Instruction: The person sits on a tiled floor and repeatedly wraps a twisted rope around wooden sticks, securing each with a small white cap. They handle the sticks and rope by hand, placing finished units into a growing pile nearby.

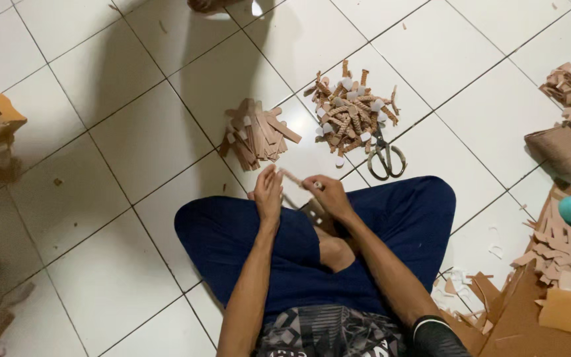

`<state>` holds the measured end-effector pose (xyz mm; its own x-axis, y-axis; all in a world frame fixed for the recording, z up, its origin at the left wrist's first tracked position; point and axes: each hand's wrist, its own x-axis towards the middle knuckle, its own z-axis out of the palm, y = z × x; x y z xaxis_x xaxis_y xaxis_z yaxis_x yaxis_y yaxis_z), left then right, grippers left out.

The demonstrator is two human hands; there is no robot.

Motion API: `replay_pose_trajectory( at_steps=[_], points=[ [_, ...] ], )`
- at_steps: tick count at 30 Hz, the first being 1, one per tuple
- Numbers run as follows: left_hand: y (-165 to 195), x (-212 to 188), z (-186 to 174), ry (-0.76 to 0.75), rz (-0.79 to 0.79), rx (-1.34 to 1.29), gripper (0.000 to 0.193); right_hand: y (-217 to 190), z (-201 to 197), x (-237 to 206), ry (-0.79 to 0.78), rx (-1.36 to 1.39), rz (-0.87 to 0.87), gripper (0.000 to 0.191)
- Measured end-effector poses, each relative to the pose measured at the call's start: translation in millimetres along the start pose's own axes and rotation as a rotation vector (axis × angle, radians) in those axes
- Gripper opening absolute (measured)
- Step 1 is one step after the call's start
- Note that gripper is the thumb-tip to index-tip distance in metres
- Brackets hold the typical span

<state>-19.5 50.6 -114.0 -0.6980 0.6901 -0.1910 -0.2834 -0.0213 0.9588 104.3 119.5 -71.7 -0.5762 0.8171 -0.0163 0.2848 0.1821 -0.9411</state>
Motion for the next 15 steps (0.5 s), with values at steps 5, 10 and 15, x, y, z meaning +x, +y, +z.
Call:
replay_pose_trajectory(
  at_steps=[5,10,15],
  points=[
    [14.2,-10.6,4.5,-0.044,-0.156,-0.061,0.083,5.3,-26.4,19.3,0.326,0.170,0.137,0.036],
    [26.0,31.6,-11.5,-0.062,0.003,0.634,0.052,19.1,-32.3,10.2,0.224,0.102,0.325,0.036],
    [45.1,78.9,-42.1,0.081,0.270,0.762,0.043,19.0,-20.3,6.9,0.098,-0.105,0.144,0.031]
  ],
)
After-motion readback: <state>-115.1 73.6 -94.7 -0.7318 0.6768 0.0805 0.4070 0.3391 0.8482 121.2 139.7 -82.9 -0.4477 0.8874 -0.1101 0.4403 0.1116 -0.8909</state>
